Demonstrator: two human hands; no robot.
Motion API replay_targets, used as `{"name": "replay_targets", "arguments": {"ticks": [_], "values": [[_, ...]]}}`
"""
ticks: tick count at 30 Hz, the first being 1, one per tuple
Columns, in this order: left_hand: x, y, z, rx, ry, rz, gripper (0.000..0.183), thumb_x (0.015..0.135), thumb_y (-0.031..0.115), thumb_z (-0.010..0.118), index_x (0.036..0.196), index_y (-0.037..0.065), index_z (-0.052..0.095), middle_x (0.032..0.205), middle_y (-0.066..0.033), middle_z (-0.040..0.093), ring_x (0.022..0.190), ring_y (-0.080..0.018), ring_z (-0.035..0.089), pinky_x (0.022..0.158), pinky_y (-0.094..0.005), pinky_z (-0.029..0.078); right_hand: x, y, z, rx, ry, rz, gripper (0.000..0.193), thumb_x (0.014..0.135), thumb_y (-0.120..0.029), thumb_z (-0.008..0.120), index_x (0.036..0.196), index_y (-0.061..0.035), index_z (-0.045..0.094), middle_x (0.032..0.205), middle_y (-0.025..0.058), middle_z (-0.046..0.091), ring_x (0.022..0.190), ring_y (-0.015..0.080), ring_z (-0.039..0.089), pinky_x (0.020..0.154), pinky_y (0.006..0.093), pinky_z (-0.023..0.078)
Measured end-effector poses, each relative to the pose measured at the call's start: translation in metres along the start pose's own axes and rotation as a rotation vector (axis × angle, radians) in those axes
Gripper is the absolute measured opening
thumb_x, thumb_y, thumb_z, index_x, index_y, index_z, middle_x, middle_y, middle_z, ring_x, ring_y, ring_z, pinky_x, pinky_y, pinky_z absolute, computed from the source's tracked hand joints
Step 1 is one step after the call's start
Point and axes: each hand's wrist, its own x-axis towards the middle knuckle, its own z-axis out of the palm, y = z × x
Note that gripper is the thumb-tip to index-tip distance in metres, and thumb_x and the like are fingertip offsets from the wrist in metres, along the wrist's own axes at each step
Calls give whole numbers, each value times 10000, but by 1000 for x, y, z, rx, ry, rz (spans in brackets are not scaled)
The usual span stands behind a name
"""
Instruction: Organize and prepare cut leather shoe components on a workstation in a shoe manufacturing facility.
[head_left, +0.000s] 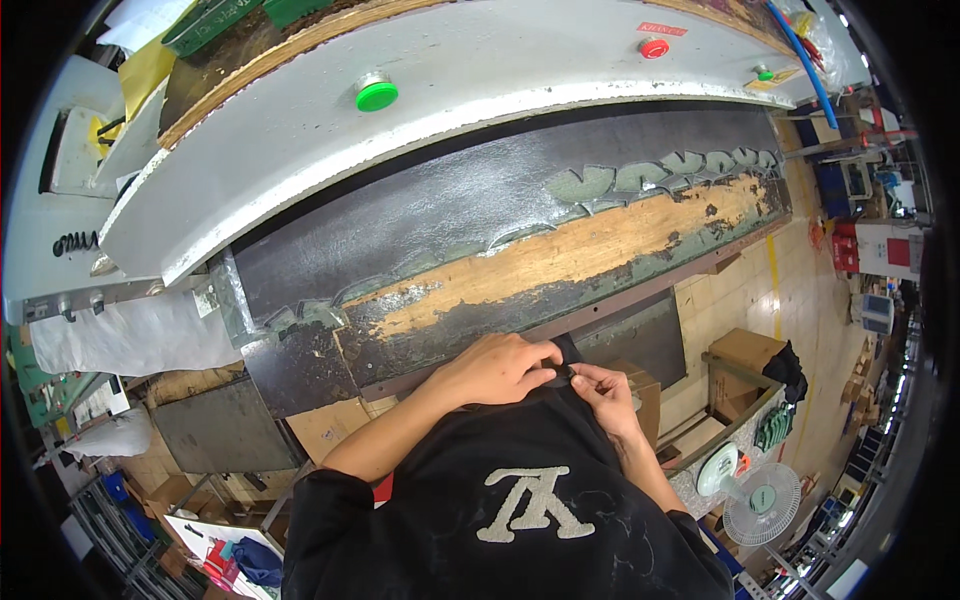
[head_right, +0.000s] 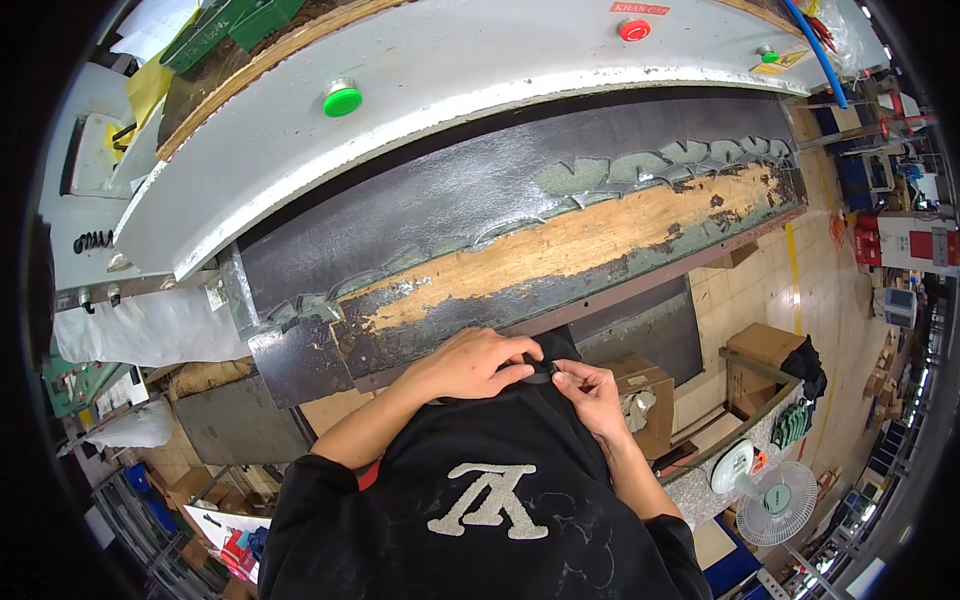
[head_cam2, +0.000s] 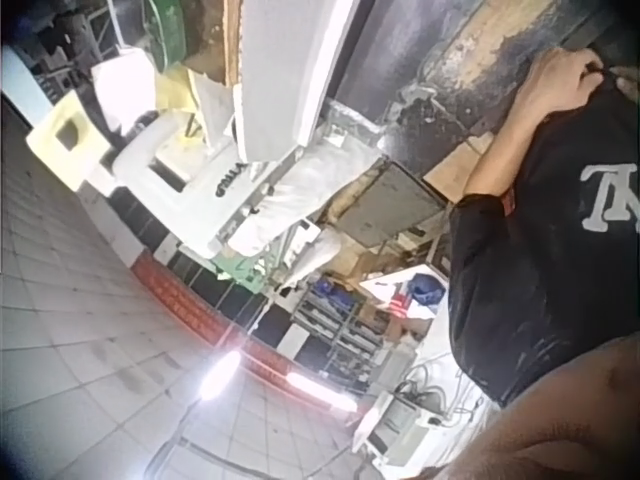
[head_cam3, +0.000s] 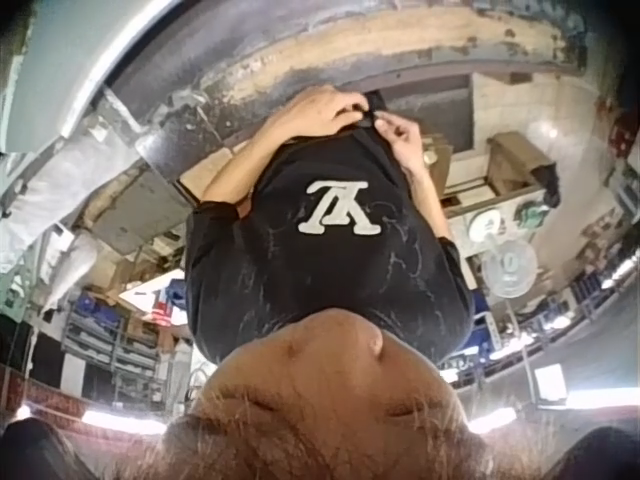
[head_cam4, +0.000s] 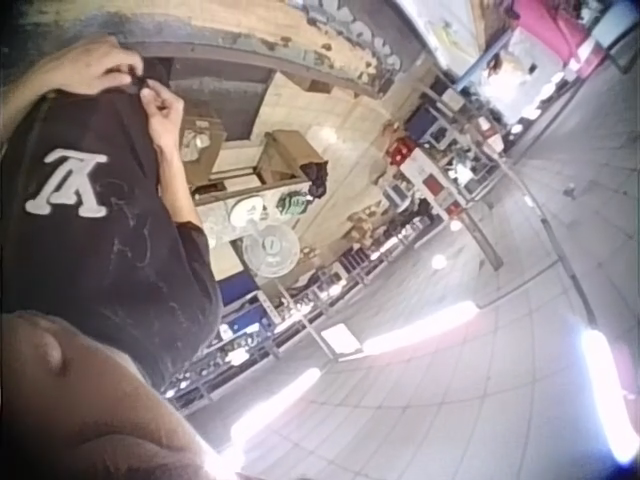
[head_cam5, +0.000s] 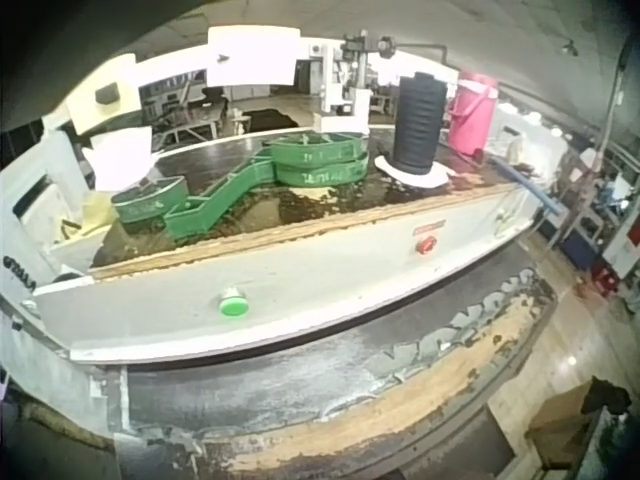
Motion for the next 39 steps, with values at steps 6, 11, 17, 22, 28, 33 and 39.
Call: {"name": "replay_targets", "arguments": {"ticks": [6, 11, 17, 22, 28, 33, 39], "values": [[15, -6, 14, 142, 1, 131, 316, 923, 304, 791, 1116, 54, 774, 987, -145, 790, 966, -378, 745, 855, -483, 588, 6, 5, -4, -61, -11, -25, 266, 1040, -53, 707, 1275, 71, 718, 1062, 46, 779, 928, 60, 679, 848, 220, 544], [16, -12, 20, 175, 31, 149, 277, 909, 257, 776, 1093, 50, 783, 987, -157, 785, 961, -382, 744, 860, -487, 588, 7, -5, -3, -67, -37, -2, 267, 1042, -50, 701, 1280, 71, 715, 1068, 56, 779, 928, 65, 686, 846, 223, 552], [13, -6, 21, 201, 96, 162, 191, 885, 202, 757, 1008, 57, 770, 938, -150, 753, 919, -379, 725, 808, -496, 573, 9, -1, -7, -55, -36, 9, 268, 1043, -50, 700, 1283, 69, 716, 1067, 58, 780, 929, 66, 689, 847, 223, 555], [10, -2, 21, 225, 148, 238, 136, 895, 167, 739, 865, 65, 654, 825, -112, 668, 827, -362, 693, 730, -494, 541, 12, -6, -6, -79, -20, 31, 294, 1040, -64, 703, 1293, 84, 704, 1045, 49, 777, 878, 59, 662, 806, 217, 536], [-10, 4, -4, 140, 227, 224, 160, 902, 197, 794, 924, 69, 700, 874, -95, 729, 795, -299, 731, 707, -417, 565, 14, -16, -10, -136, -53, 77, 249, 1022, -70, 738, 1246, 39, 740, 948, -41, 727, 794, 10, 582, 720, 187, 470], [-60, -47, -9, -283, 591, -11, 136, 944, 153, 800, 979, 49, 720, 777, -48, 735, 688, -127, 696, 648, -284, 548, 9, -23, -3, -235, -132, 17, 227, 1056, -116, 700, 1259, -17, 726, 922, -99, 629, 794, 6, 488, 736, 179, 420], [-137, -67, 38, -384, 537, -329, 173, 959, 146, 782, 1070, 18, 746, 826, -67, 734, 733, -134, 688, 656, -294, 540, 14, -22, 18, -387, -99, -23, 211, 1081, -175, 666, 1245, -56, 726, 937, -48, 622, 829, 53, 500, 752, 241, 448]]}}
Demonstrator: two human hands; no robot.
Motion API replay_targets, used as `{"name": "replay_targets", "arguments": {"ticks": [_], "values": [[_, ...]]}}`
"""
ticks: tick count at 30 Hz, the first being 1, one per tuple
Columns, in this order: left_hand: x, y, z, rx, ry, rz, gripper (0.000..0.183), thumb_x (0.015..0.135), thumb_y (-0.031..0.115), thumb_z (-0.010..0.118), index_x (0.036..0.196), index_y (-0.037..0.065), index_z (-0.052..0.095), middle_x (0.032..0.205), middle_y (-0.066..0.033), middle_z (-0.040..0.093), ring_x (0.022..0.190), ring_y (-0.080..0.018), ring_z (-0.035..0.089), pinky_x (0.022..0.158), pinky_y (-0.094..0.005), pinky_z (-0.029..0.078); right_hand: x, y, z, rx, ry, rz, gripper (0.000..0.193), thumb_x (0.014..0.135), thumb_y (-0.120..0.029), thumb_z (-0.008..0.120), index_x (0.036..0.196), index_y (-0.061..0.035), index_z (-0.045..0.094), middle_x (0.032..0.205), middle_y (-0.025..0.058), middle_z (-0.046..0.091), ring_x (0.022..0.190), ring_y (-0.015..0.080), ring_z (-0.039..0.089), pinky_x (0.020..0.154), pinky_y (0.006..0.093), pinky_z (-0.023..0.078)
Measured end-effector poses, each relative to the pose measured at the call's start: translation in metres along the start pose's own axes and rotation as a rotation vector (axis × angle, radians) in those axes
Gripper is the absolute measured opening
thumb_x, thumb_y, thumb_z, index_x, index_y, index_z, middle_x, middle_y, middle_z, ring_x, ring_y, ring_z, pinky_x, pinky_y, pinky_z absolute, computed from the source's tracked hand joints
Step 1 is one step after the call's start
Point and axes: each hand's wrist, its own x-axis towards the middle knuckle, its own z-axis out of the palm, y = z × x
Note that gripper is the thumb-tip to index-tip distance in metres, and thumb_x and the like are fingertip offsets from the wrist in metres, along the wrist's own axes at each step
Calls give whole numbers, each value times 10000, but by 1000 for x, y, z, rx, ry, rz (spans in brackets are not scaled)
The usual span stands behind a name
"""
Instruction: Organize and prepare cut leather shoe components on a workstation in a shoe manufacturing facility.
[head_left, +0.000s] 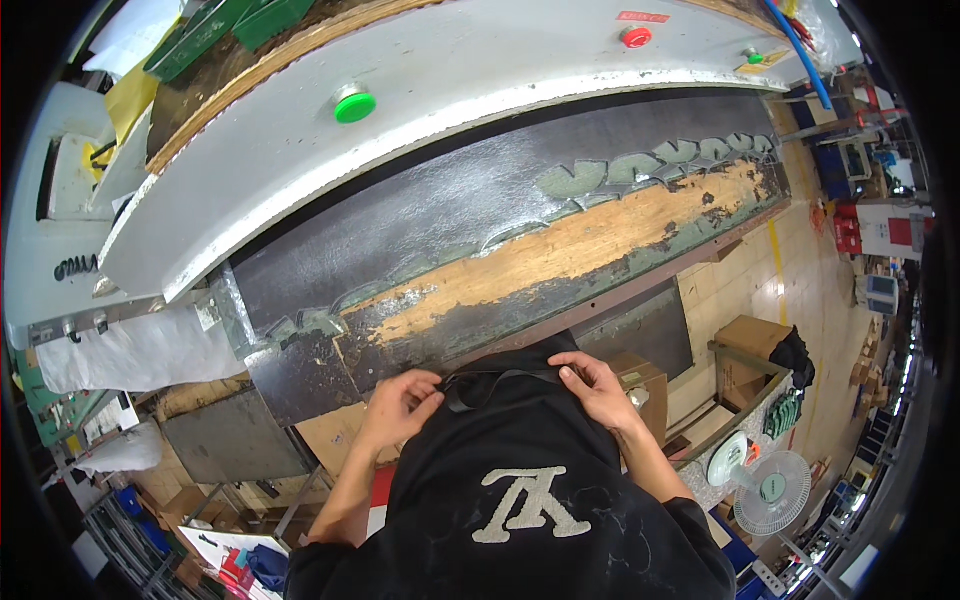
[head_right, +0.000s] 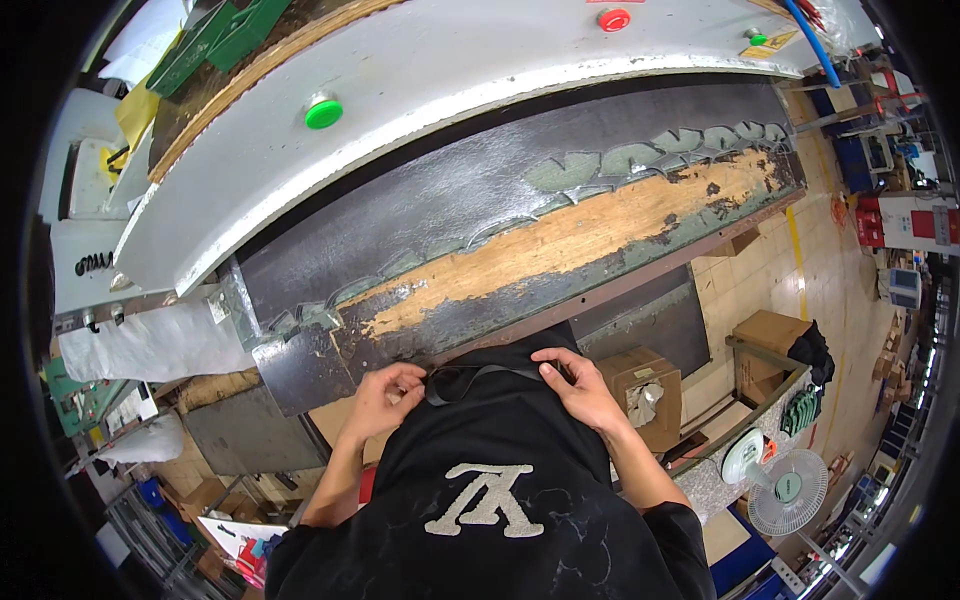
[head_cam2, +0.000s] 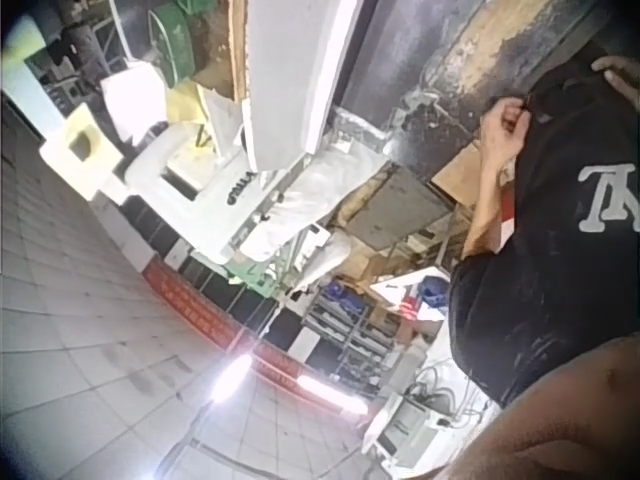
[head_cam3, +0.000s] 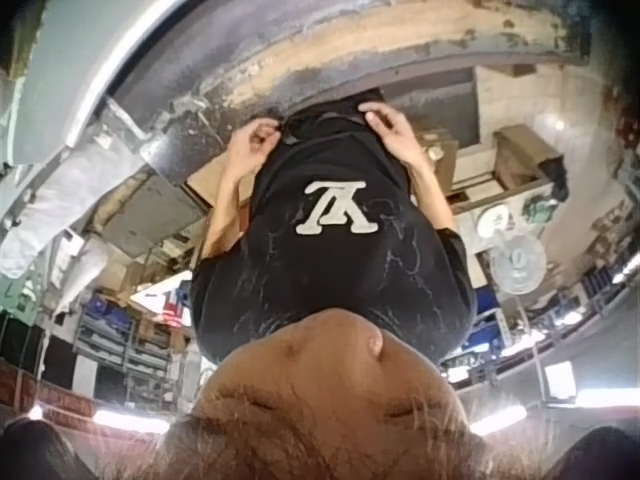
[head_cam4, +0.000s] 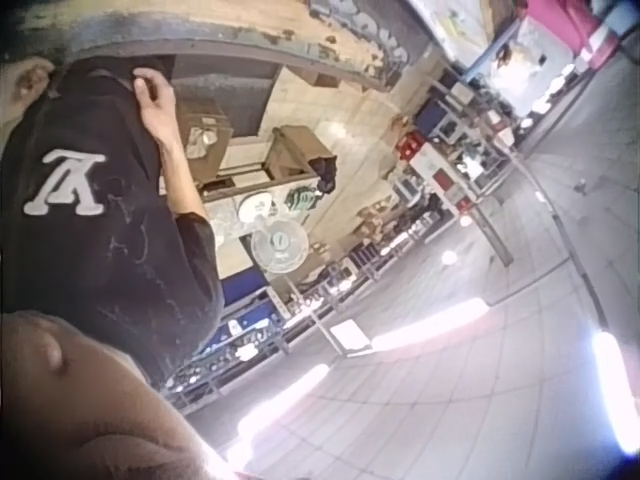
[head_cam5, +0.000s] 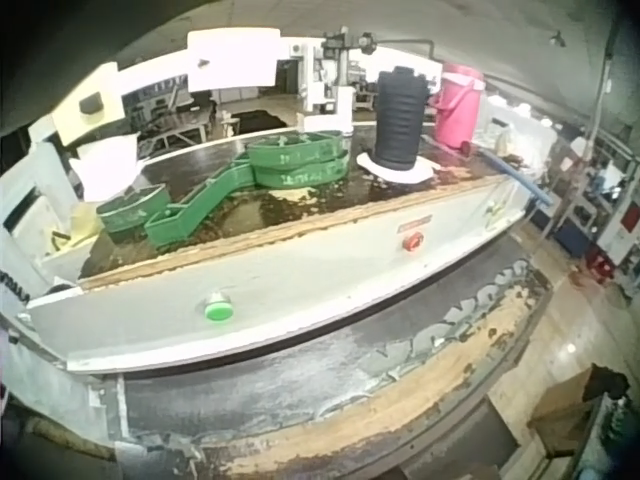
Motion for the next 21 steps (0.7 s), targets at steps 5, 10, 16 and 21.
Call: {"name": "replay_targets", "arguments": {"ticks": [5, 10, 16, 21], "values": [[-20, -1, 6, 134, 51, 69, 176, 935, 127, 777, 1062, 5, 761, 860, -151, 701, 732, -299, 697, 681, -378, 542, 8, 4, 8, -210, -8, -106, 225, 1043, -202, 705, 1221, -68, 737, 904, 19, 653, 792, 104, 530, 746, 286, 472], [-4, 0, 19, 229, 237, 138, 100, 965, 79, 721, 1001, -9, 750, 891, -185, 710, 814, -427, 694, 703, -436, 558, 23, -21, 19, -412, -96, -111, 219, 997, -217, 753, 1155, -66, 758, 745, 34, 597, 678, 118, 508, 657, 306, 453], [0, 1, 24, 115, 362, 196, 138, 999, 92, 698, 1071, -20, 736, 924, -191, 713, 809, -385, 716, 701, -409, 563, 39, -56, 36, -448, -383, -182, 179, 989, -121, 774, 1129, -14, 743, 710, -43, 606, 676, 23, 497, 622, 227, 424], [3, -5, 31, -62, 257, 183, 204, 1050, 130, 661, 1198, 1, 719, 978, -154, 741, 764, -249, 698, 708, -341, 543, 57, -34, 51, -226, -370, -138, 106, 1023, -83, 736, 1093, -4, 750, 829, -43, 712, 753, 21, 592, 675, 218, 487]]}}
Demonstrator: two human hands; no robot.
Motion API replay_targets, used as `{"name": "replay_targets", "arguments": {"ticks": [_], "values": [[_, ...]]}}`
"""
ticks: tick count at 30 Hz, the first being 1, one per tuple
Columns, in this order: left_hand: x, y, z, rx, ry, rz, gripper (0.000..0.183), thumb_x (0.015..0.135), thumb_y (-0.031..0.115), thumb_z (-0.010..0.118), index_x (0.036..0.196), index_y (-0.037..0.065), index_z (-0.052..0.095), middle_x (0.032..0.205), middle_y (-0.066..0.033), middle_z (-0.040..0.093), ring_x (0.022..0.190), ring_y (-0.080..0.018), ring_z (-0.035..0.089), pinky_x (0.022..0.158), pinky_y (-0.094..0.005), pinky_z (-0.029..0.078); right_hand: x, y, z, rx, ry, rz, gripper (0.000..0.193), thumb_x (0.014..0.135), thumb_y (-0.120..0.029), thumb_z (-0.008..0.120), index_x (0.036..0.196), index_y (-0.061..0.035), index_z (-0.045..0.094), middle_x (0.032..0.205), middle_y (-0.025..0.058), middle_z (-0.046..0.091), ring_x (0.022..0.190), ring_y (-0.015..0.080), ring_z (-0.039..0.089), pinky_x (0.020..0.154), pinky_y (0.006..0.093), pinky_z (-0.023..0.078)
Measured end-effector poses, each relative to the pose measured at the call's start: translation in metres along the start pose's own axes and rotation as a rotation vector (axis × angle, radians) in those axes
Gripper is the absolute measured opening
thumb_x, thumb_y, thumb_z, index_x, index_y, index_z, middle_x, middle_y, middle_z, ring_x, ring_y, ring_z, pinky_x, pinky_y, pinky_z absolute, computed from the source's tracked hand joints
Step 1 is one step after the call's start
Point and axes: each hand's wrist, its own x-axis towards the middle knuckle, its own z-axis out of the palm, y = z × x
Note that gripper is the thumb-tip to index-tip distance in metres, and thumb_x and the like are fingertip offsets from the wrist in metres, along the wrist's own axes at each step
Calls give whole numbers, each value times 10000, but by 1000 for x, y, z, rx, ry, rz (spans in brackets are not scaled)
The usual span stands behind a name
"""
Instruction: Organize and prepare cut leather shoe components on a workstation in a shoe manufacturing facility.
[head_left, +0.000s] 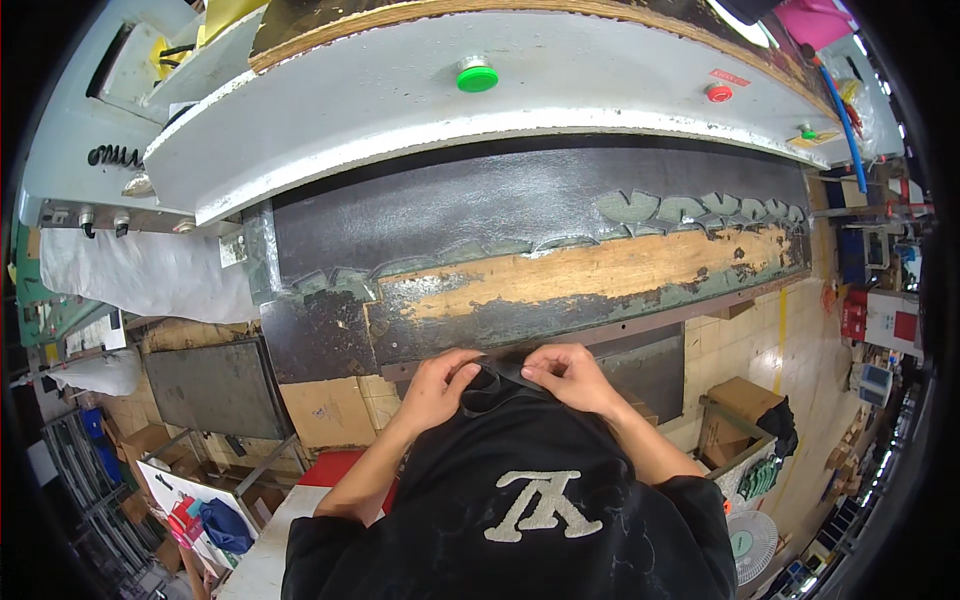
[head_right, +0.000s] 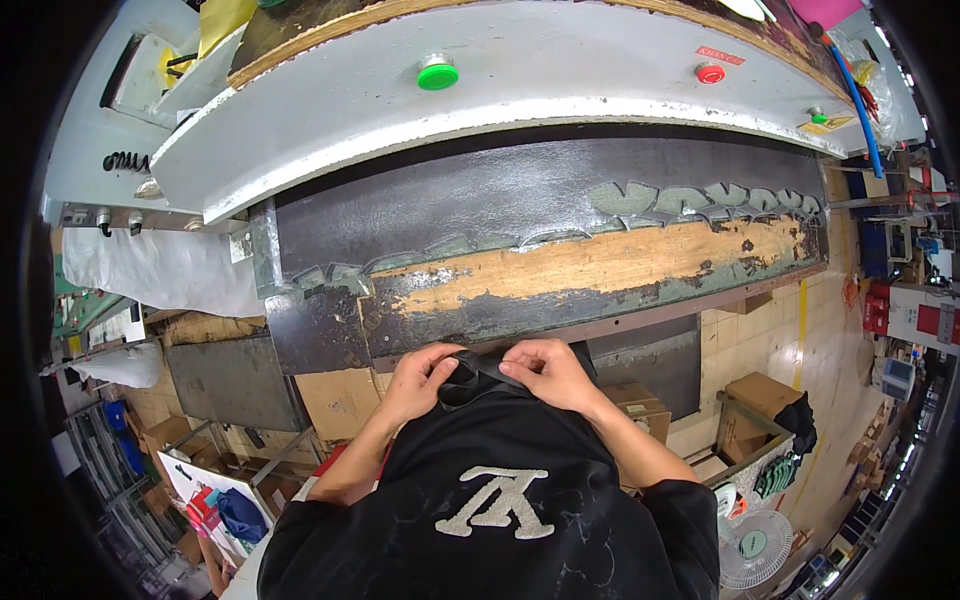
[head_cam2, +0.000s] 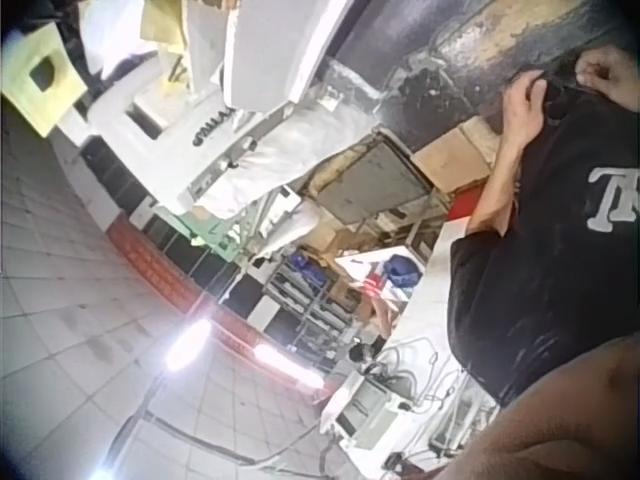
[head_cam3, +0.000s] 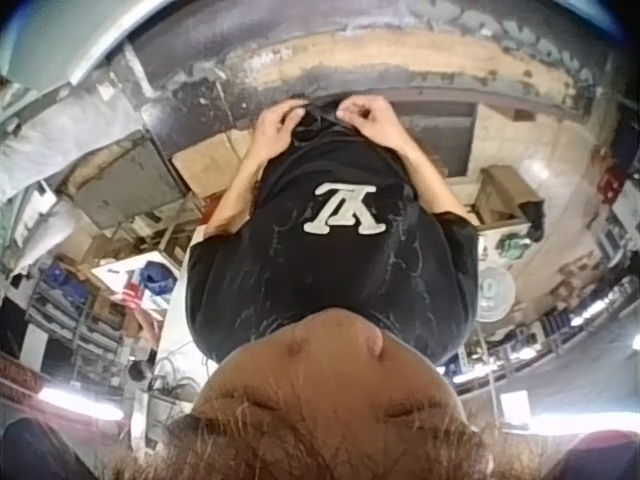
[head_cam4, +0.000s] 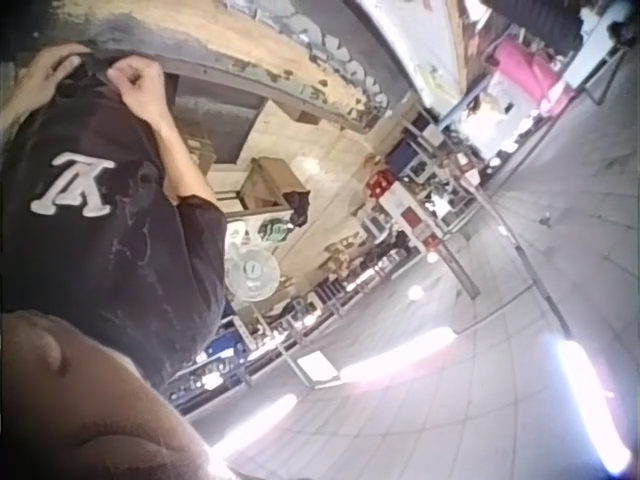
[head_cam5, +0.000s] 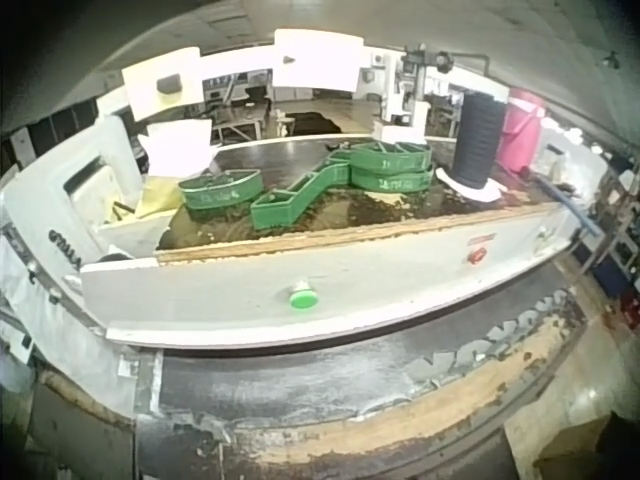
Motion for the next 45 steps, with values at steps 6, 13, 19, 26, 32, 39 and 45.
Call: {"name": "replay_targets", "arguments": {"ticks": [6, 13, 19, 26, 32, 39, 45], "values": [[12, -3, -12, -308, -299, -224, 249, 1090, 169, 640, 1284, 31, 713, 951, -5, 696, 799, -55, 587, 710, -259, 503, 16, 11, 7, 338, -83, 90, 108, 1029, -79, 732, 1048, 20, 771, 881, -14, 747, 796, 35, 634, 757, 214, 509], [17, 0, -7, -546, -290, -242, 294, 1065, 75, 663, 1354, 28, 678, 977, 48, 645, 878, -26, 565, 774, -219, 479, 28, 5, 15, 412, -85, 157, 97, 1017, -64, 741, 1049, 16, 786, 903, 6, 767, 808, 41, 652, 751, 222, 518], [16, 6, 9, -573, -225, -221, 340, 1030, 49, 711, 1366, 23, 672, 1014, 55, 656, 886, -33, 582, 792, -215, 481, 34, 11, 17, 471, -81, 131, 94, 1009, -68, 753, 1027, 13, 797, 895, 5, 765, 802, 51, 656, 736, 217, 514], [21, 7, 5, -350, -225, -180, 291, 1015, 40, 724, 1303, -6, 727, 1077, -7, 726, 935, -65, 644, 834, -254, 533, 33, 7, 17, 540, 7, 146, 200, 964, 1, 783, 1132, -14, 675, 839, 55, 770, 720, 79, 659, 671, 237, 518], [29, 3, 8, -511, -355, -223, 286, 1029, 45, 706, 1311, -3, 726, 1071, -32, 760, 964, -74, 655, 865, -266, 545, 39, 16, 15, 585, -37, 115, 253, 978, -3, 768, 1179, -42, 619, 816, 51, 765, 694, 68, 653, 641, 233, 510], [31, 1, 24, -535, -252, -287, 329, 1037, 38, 698, 1365, 5, 698, 1016, 22, 729, 846, -50, 611, 756, -224, 507, 33, 11, 16, 471, 85, 27, 198, 1010, -53, 750, 1164, -28, 628, 812, 36, 758, 701, 58, 661, 624, 230, 512], [24, -7, 28, -557, -148, -282, 330, 1031, 94, 731, 1344, -4, 700, 925, 35, 700, 757, -44, 576, 675, -220, 480, -3, -30, 0, -244, 104, -129, 243, 943, -68, 805, 1141, 44, 721, 851, 114, 778, 737, 141, 738, 688, 285, 576]]}}
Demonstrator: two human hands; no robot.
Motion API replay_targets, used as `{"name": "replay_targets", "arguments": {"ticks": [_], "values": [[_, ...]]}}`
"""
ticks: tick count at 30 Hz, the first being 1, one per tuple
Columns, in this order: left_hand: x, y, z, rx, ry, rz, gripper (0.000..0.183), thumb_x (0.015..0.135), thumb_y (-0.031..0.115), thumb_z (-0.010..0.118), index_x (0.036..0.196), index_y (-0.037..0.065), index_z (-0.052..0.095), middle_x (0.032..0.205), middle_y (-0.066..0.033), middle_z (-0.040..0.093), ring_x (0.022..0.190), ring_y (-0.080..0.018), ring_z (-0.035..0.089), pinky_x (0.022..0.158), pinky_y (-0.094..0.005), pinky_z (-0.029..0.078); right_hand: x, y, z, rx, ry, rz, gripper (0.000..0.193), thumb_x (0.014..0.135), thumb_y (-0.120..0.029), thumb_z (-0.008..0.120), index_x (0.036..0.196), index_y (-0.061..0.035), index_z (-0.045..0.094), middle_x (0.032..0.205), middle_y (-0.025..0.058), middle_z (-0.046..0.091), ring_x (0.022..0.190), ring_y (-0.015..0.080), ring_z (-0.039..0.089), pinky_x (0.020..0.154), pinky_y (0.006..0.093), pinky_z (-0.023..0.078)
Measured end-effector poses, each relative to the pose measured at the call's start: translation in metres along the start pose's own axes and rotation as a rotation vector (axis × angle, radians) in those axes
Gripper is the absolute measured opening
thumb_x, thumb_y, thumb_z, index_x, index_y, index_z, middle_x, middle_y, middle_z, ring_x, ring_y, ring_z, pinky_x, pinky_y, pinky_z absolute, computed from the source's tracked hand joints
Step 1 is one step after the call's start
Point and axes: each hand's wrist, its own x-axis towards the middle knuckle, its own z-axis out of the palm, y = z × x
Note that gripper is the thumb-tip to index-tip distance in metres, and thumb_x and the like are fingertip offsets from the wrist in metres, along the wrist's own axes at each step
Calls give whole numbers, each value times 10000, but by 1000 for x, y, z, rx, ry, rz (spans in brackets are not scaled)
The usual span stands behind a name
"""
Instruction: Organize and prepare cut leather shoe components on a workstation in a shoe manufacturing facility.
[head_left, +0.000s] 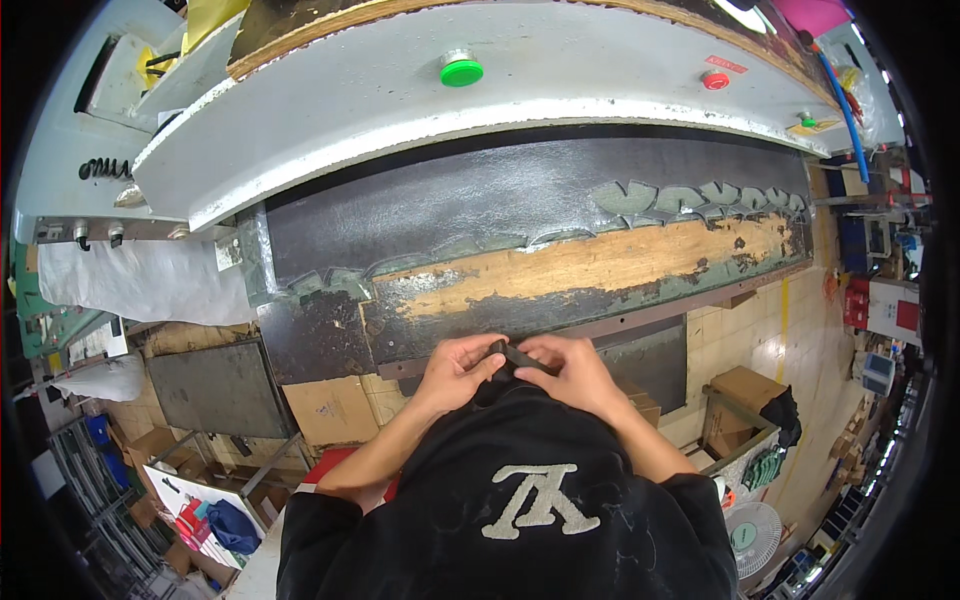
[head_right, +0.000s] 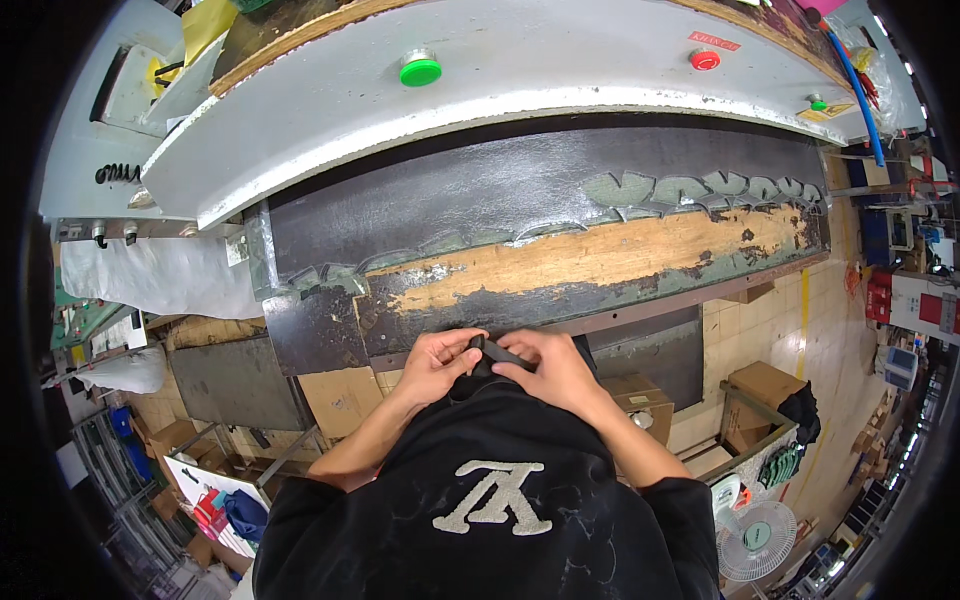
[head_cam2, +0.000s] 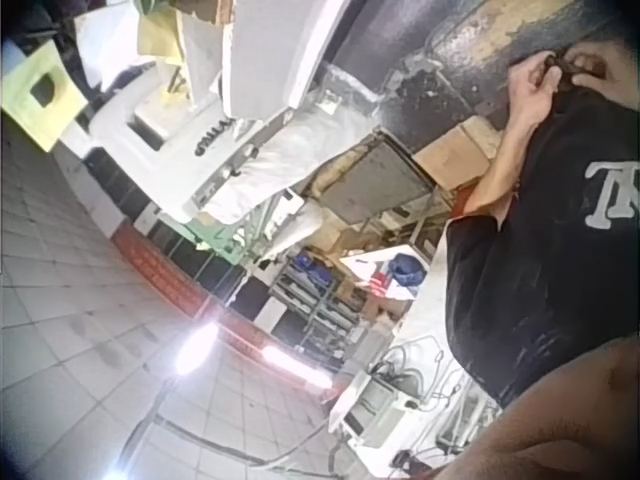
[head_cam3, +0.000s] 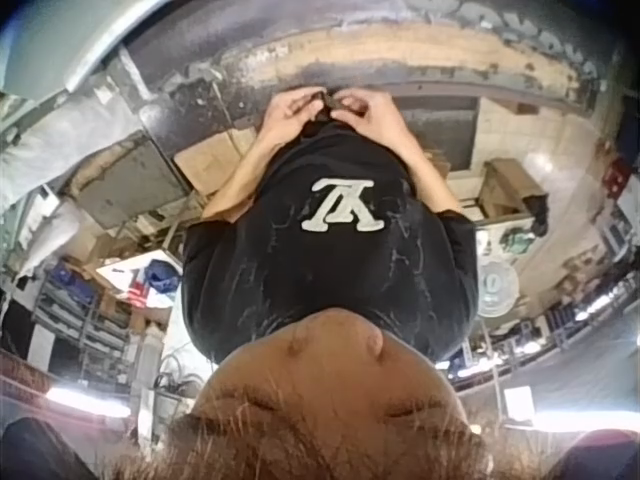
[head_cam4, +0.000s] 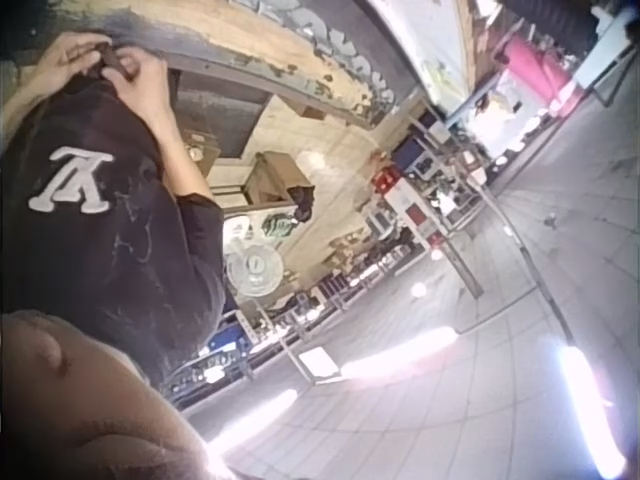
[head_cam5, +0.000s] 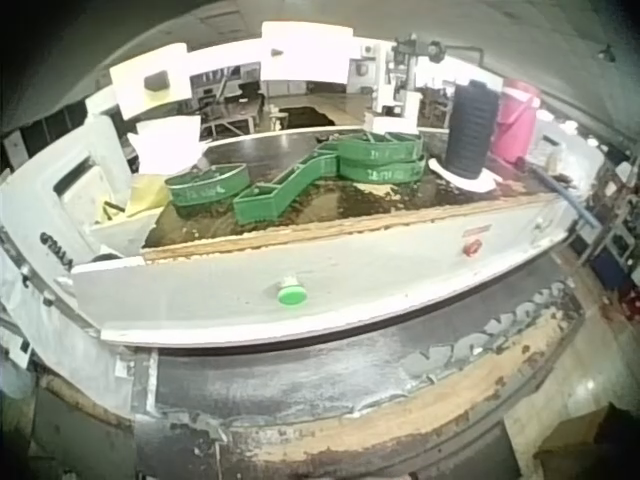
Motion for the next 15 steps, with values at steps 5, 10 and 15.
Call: {"name": "replay_targets", "arguments": {"ticks": [5, 10, 15], "values": [[3, 11, 1, 45, -29, -34, 317, 1036, 102, 728, 1333, -6, 709, 936, 28, 708, 767, -50, 587, 688, -222, 491, -13, 14, 5, -488, 142, -433, 202, 924, -83, 754, 1090, 33, 766, 950, 219, 763, 808, 375, 750, 732, 428, 622], [7, 13, -2, -5, -121, -67, 299, 1046, 109, 713, 1315, -21, 725, 965, 14, 730, 798, -62, 614, 720, -234, 516, -5, 20, 8, -540, 119, -528, 226, 915, -49, 740, 1124, 36, 740, 963, 196, 758, 807, 356, 751, 716, 426, 620], [5, 12, -3, -37, -122, -71, 301, 1039, 97, 719, 1313, -27, 725, 962, 11, 731, 813, -67, 621, 735, -240, 523, -6, 15, 5, -640, 64, -435, 327, 844, 6, 736, 1169, 39, 720, 996, 183, 758, 823, 348, 755, 703, 431, 621]]}}
